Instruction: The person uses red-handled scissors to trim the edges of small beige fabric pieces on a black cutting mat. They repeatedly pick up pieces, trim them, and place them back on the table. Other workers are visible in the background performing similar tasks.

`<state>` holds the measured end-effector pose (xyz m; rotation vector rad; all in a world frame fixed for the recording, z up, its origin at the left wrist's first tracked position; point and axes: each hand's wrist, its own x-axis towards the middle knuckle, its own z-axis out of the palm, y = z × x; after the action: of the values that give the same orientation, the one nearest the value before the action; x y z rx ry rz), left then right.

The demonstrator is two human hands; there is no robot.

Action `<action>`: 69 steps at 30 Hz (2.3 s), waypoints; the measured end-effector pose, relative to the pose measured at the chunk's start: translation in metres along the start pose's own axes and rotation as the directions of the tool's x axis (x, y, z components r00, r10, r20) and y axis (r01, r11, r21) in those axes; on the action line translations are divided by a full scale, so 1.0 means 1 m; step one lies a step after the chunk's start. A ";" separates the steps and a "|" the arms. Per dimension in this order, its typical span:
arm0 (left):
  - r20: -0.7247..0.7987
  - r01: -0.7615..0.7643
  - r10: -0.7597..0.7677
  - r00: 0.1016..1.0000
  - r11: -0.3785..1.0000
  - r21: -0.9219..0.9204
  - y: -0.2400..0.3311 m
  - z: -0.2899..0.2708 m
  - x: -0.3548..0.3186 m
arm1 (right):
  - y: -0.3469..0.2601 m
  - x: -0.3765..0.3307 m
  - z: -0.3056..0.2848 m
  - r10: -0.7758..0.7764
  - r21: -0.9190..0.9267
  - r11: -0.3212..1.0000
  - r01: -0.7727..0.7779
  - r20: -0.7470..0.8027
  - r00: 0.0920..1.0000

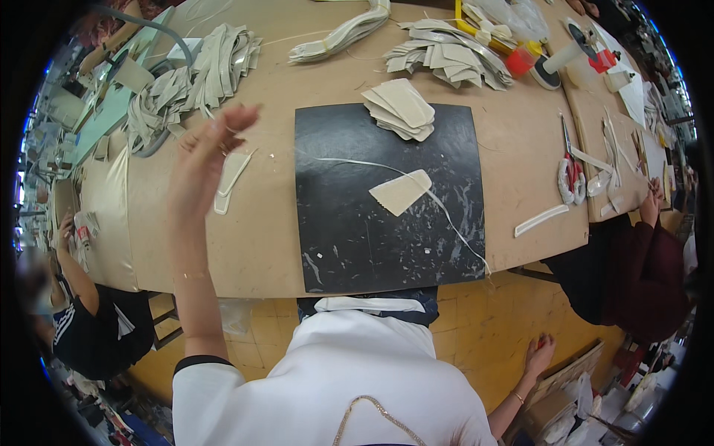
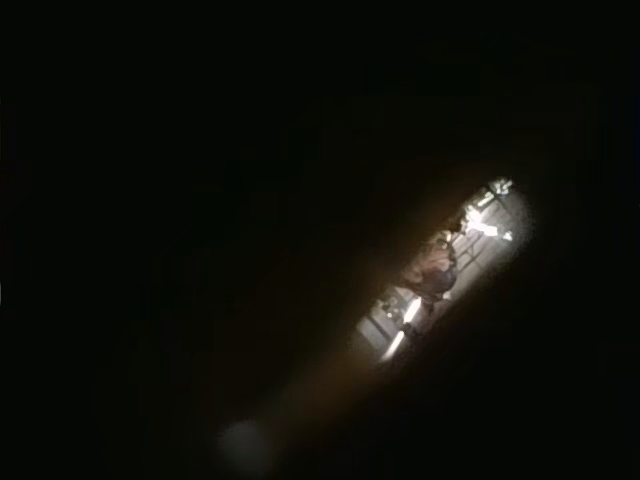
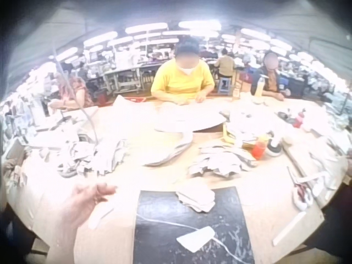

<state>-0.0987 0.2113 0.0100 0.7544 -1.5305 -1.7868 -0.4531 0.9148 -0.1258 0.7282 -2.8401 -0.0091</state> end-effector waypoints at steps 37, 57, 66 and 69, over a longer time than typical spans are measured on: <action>0.443 -0.291 0.163 0.881 0.926 0.238 -0.064 0.232 -0.054 | -0.290 0.175 -0.167 -0.478 0.991 -0.129 0.036 -0.094 0.873; 0.365 0.191 -0.214 0.906 0.977 0.097 -0.082 0.135 -0.096 | -0.409 0.153 -0.142 -0.728 0.822 0.363 -0.439 0.544 0.417; 0.308 0.548 -0.457 0.835 0.741 -0.388 -0.070 0.131 -0.088 | -0.442 0.153 -0.116 -0.836 0.898 0.191 -0.396 0.360 0.413; 0.234 0.494 -0.435 0.870 0.762 -0.419 -0.076 0.133 -0.081 | -0.445 0.153 -0.113 -0.809 0.886 0.259 -0.384 0.416 0.415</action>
<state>-0.1609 0.3637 -0.0448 0.8346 -0.9447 -2.4951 -0.3500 0.4561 -0.0099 2.0142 -3.1779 2.2111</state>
